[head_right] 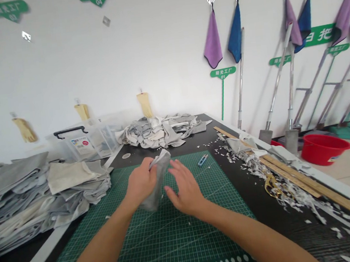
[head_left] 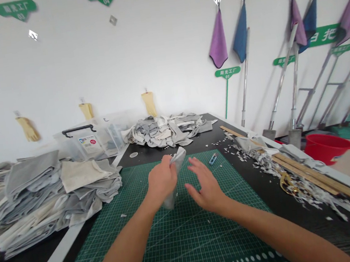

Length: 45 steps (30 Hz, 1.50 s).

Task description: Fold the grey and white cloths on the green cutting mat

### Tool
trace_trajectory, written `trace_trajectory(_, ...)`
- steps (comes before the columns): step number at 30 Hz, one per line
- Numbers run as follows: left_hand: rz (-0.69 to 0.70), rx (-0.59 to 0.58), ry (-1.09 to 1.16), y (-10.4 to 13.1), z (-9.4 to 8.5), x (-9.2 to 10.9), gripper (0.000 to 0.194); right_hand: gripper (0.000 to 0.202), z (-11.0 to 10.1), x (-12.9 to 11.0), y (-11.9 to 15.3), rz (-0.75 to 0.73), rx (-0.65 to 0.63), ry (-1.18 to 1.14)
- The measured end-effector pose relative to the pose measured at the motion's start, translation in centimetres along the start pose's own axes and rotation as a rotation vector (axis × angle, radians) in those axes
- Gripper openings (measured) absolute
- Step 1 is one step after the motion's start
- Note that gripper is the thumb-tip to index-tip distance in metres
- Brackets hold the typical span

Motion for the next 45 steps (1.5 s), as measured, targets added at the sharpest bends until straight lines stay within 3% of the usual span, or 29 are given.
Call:
trace_trajectory(3,0.031,-0.066,0.223,-0.2,0.8,-0.1,0.019,0.047,-0.2,-1.7,0.4,-0.436,-0.257,-0.047)
trace_trajectory(5,0.033,-0.129,0.347,-0.4,1.2,-0.3,0.019,0.045,-0.5,-2.3,0.7,-0.661,-0.33,-0.093)
trace_trajectory(7,0.009,-0.197,0.445,-0.4,1.5,-0.4,0.02,0.042,-0.8,-2.3,0.9,-0.802,-0.35,-0.137)
trace_trajectory(9,-0.017,-0.252,0.531,-0.4,1.5,-0.4,0.019,0.038,-1.0,-1.8,1.0,-0.827,-0.338,-0.166)
trace_trajectory(12,-0.001,-0.306,0.594,-0.2,1.2,-0.1,0.019,0.032,-1.3,-0.3,0.4,-0.576,-0.115,-0.145)
trace_trajectory(14,0.044,-0.352,0.577,-0.1,0.8,0.2,0.019,0.042,-1.6,0.9,-0.5,-0.255,0.093,-0.089)
trace_trajectory(15,0.077,-0.386,0.559,0.0,0.5,0.4,0.019,0.051,-1.6,1.5,-1.0,-0.086,0.136,-0.064)
trace_trajectory(17,0.171,-0.458,0.517,0.4,0.0,0.9,0.02,0.063,-1.4,2.3,-1.9,0.18,0.021,-0.083)
trace_trajectory(19,0.282,-0.515,0.475,0.8,-0.5,1.4,0.02,0.055,-1.1,2.6,-2.4,0.298,-0.28,-0.181)
trace_trajectory(22,0.377,-0.534,0.4,1.3,-1.0,2.0,0.02,0.033,-1.2,2.3,-2.4,0.287,-0.627,-0.265)
trace_trajectory(24,0.367,-0.518,0.376,1.3,-1.2,2.1,0.019,0.037,-1.5,2.1,-2.4,0.24,-0.667,-0.246)
trace_trajectory(27,0.313,-0.53,0.382,1.1,-1.5,1.7,0.016,0.033,-2.2,1.8,-3.0,0.194,-0.559,-0.224)
trace_trajectory(31,0.254,-0.575,0.3,0.4,-2.3,0.1,0.023,0.027,-3.2,2.2,-4.0,0.24,-0.362,-0.196)
trace_trajectory(34,0.171,-0.559,0.361,-0.4,-3.1,-1.0,0.021,0.026,-3.7,2.7,-4.3,0.262,-0.213,-0.199)
trace_trajectory(39,-0.077,-0.326,0.664,-1.7,-3.4,-2.1,0.024,0.026,-3.2,3.2,-3.5,0.326,0.039,-0.154)
trace_trajectory(43,-0.353,-0.102,0.858,-1.9,-2.0,-2.6,0.043,0.024,-2.3,3.1,-2.2,0.396,0.191,-0.135)
trace_trajectory(45,-0.44,-0.058,0.891,-1.9,-1.2,-2.8,0.051,0.024,-1.9,2.9,-1.5,0.432,0.225,-0.122)
Point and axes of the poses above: each hand's wrist, its own y-axis away from the middle knuckle, its own z-axis out of the palm, x = y × z, the point moved 2 cm from there along -y, towards the middle knuckle, and after that the axes turned 12 degrees about x, right-handed, at the moved point
